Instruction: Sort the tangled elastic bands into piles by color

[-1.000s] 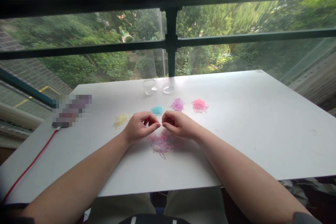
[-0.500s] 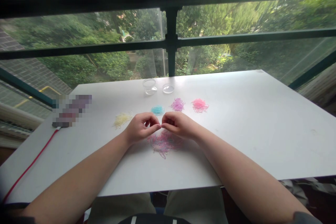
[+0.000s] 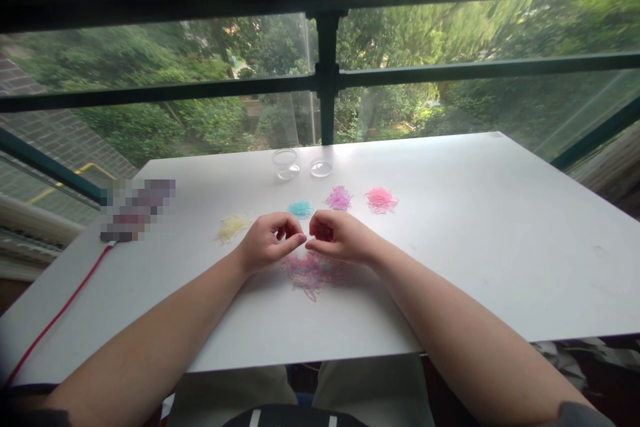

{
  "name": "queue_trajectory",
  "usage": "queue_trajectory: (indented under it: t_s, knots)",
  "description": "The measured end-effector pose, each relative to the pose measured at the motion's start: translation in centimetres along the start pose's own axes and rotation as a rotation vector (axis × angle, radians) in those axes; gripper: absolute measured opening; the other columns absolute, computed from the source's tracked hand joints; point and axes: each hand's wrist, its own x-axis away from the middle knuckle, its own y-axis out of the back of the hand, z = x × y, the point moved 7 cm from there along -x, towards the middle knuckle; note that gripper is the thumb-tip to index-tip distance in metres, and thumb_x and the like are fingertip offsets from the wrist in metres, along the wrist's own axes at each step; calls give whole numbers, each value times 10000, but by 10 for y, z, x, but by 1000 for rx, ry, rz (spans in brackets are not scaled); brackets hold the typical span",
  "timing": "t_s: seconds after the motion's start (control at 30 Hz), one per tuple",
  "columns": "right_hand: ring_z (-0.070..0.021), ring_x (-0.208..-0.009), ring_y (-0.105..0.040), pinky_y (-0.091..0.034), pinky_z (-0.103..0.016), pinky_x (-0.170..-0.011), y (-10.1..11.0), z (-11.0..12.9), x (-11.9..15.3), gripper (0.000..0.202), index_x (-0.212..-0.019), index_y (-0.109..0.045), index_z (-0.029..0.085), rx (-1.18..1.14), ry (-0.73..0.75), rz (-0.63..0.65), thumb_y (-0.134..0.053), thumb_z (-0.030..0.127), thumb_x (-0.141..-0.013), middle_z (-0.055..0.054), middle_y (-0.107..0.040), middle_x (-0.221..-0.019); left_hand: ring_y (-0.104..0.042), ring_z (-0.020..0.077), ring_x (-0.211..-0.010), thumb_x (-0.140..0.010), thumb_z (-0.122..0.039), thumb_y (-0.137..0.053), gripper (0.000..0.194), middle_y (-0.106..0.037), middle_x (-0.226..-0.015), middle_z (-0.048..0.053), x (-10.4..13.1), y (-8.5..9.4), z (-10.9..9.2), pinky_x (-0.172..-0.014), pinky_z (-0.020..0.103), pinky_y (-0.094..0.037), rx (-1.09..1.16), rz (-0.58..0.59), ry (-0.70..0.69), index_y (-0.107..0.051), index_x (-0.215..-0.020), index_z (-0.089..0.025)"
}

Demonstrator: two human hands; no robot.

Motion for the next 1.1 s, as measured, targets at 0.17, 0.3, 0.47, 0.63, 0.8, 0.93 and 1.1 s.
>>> queue_trajectory:
  t_s: [0.17, 0.3, 0.47, 0.63, 0.8, 0.93, 1.1]
  knots:
    - [-97, -562, -462, -383, -217, -523, -1, 1, -1, 102, -719, -535, 167, 6, 1, 0, -577, 224, -793, 12, -536, -610, -480, 76, -554, -789, -290, -616, 162, -603, -627, 2, 0, 0, -1, -523, 202, -367, 11, -2, 9, -613, -723, -142]
    - [-99, -559, -466, -380, -217, -522, 0, 3, 0, 82, -738, -555, 162, 23, 12, 3, -561, 213, -801, 9, -540, -606, -467, 74, -551, -795, -308, -618, 181, -595, -628, 2, 0, 0, 2, -523, 198, -367, 47, 3, 25, -610, -733, -137]
    - [-99, -555, -468, -371, -215, -517, 1, 3, 0, 93, -779, -590, 162, 38, 19, -9, -519, 200, -824, 6, -552, -619, -513, 93, -587, -853, -349, -552, 231, -650, -714, 42, 1, -3, 12, -554, 210, -410, 162, 13, 107, -613, -801, -132]
    - [-109, -582, -489, -397, -228, -548, 4, 2, 0, 75, -812, -590, 165, 37, 26, -46, -528, 206, -823, 1, -563, -637, -564, 116, -637, -842, -372, -573, 254, -671, -746, 71, 0, -2, 18, -604, 224, -455, 275, -21, 151, -611, -808, -124]
    - [-115, -594, -494, -421, -243, -566, 4, 2, 1, 93, -824, -573, 167, 21, 36, -53, -588, 254, -796, 4, -553, -636, -555, 108, -630, -832, -360, -590, 241, -673, -744, 64, 0, -2, 19, -618, 223, -461, 296, -27, 160, -616, -802, -122]
    - [-116, -595, -489, -422, -244, -563, 4, 2, 1, 129, -807, -575, 167, 22, 32, -60, -627, 279, -772, 4, -554, -636, -557, 109, -635, -833, -353, -589, 236, -672, -741, 62, 0, -2, 18, -621, 223, -461, 283, -17, 159, -621, -801, -121]
    - [-107, -564, -479, -402, -235, -541, 5, 2, 0, 104, -755, -577, 162, 16, 39, -67, -607, 257, -787, 3, -560, -613, -576, 120, -648, -832, -361, -592, 243, -667, -731, 62, 0, -2, 17, -618, 227, -460, 266, -4, 158, -622, -790, -123]
